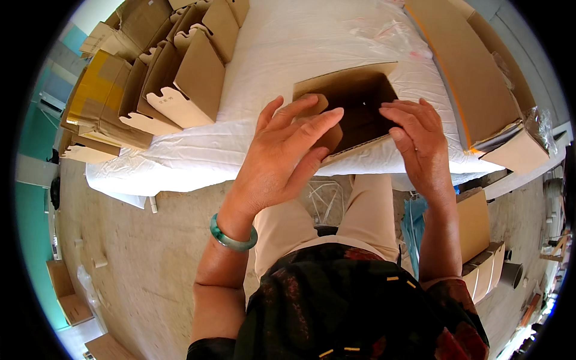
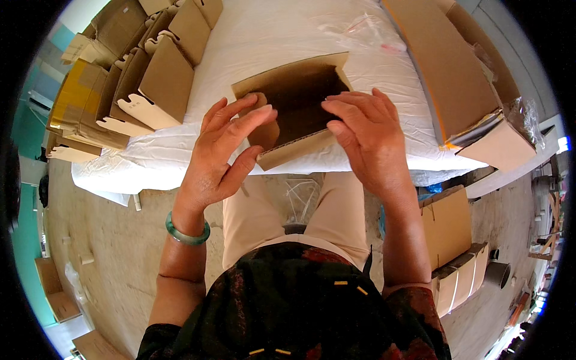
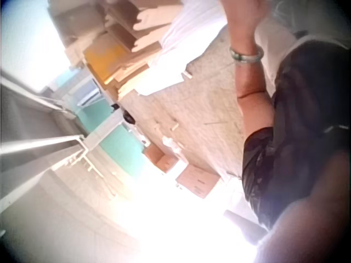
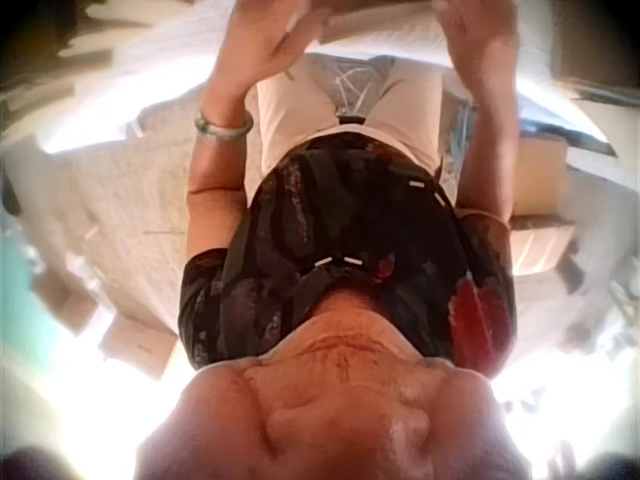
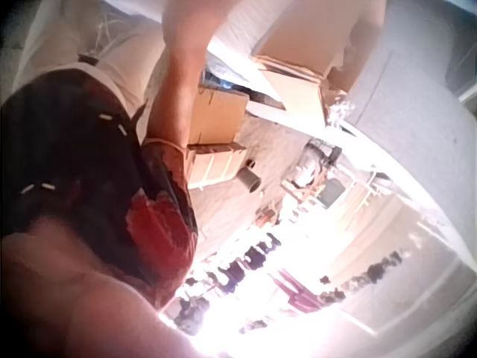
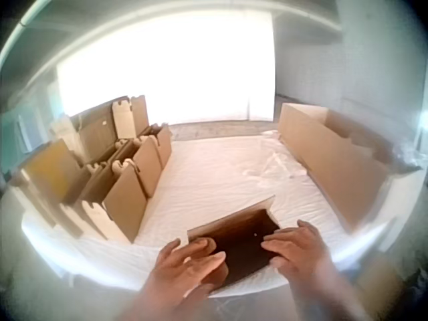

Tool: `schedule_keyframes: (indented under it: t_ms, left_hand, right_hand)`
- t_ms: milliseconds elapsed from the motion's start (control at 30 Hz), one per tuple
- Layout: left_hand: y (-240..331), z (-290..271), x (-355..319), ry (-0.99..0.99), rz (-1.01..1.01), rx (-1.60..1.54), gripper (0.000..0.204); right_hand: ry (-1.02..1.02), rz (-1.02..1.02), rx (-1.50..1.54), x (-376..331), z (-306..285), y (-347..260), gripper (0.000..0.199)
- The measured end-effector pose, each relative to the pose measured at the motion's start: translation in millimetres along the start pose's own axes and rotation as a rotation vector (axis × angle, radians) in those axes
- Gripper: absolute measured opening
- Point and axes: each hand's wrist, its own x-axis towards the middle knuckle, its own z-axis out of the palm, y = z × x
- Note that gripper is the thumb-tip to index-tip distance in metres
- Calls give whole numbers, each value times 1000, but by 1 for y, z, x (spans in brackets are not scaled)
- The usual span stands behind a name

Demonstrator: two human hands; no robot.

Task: The person assembles cardboard boxes by hand by picking up flat sheets, folding the sides and bottom flaps into place, and tucking them in to form open-topped containers, repeating the process with multiple boxes.

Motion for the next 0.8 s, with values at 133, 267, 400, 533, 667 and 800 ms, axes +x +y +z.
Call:
schedule_keyframes:
  t_ms: [133,267,400,533,667,800]
  left_hand:
    - [-4,-2,0,42,-50,3,53]
    - [-2,0,8,214,-19,-32,43]
    - [-8,8,0,330,-28,24,29]
    - [-7,17,-11,467,-130,-18,22]
    - [-7,20,-17,527,-230,-72,22]
    - [-7,22,-19,560,-349,-203,21]
  right_hand:
    - [25,-1,-49,5,-1,-3,27]
    - [45,35,-145,3,-1,5,32]
    - [108,82,-130,0,0,11,32]
    - [106,-1,-188,4,5,10,31]
    - [172,-110,-229,20,14,12,35]
    - [37,-106,-292,31,7,4,37]
